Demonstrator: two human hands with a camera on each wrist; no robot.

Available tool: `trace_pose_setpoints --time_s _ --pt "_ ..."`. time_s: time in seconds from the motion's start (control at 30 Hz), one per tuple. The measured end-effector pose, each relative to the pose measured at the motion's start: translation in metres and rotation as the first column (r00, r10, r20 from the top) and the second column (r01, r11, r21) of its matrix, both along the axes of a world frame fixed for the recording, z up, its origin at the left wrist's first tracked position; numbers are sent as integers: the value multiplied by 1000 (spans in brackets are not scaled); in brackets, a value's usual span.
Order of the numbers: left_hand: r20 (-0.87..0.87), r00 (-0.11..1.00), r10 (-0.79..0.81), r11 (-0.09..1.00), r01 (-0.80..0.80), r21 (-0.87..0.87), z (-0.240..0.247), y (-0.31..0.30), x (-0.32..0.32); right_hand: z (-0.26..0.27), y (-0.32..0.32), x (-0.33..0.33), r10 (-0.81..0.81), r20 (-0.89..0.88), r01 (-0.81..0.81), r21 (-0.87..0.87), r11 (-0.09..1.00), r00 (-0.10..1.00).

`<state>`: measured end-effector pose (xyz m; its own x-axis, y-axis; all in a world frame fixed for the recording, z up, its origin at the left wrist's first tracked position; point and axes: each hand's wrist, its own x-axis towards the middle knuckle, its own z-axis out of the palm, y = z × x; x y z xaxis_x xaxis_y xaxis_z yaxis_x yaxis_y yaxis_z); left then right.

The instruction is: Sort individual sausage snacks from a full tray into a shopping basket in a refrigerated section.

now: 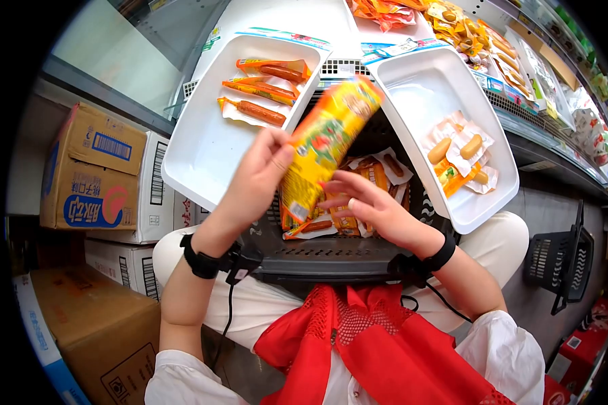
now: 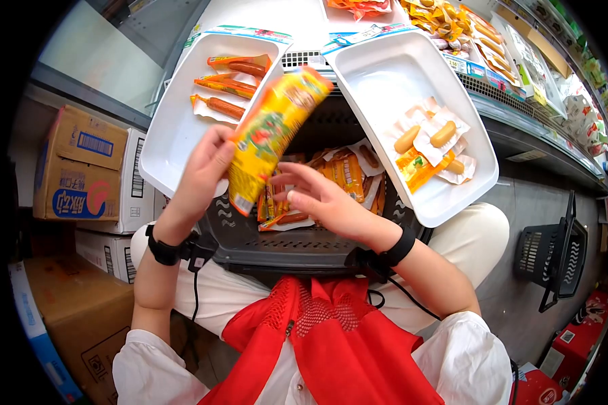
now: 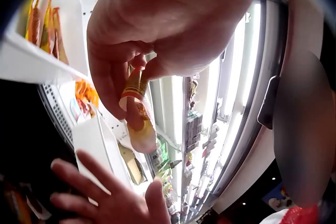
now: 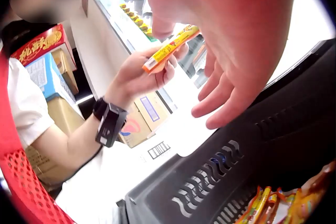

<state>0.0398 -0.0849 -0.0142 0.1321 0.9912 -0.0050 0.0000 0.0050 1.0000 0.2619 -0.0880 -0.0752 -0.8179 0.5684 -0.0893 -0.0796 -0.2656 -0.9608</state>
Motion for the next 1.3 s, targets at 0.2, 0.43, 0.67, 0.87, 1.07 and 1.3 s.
trace_pose_setpoints --time_s 0.2,0.43,0.67,0.87,1.07,1.3 --pt "204 956 -211 880 277 -385 -24 -17 26 9 7 15 -357 -179 261 -408 875 917" --pt "506 863 6 623 392 -677 -27 -15 38 13 4 16 -315 -125 305 -93 948 941" --pt "434 888 -151 551 440 -709 -36 -25 62 10 4 16 -464 -128 468 2 884 876" --pt "118 959 -257 809 281 -516 -57 -26 61 20 3 17 -476 -69 468 -113 877 877" --pt "29 984 -175 928 175 -328 -50 -26 55 5 3 16 -610 174 460 508 728 773" --pt "-36 979 -199 917 173 -359 -45 -24 50 7 -8 8 -477 84 339 596 728 875"
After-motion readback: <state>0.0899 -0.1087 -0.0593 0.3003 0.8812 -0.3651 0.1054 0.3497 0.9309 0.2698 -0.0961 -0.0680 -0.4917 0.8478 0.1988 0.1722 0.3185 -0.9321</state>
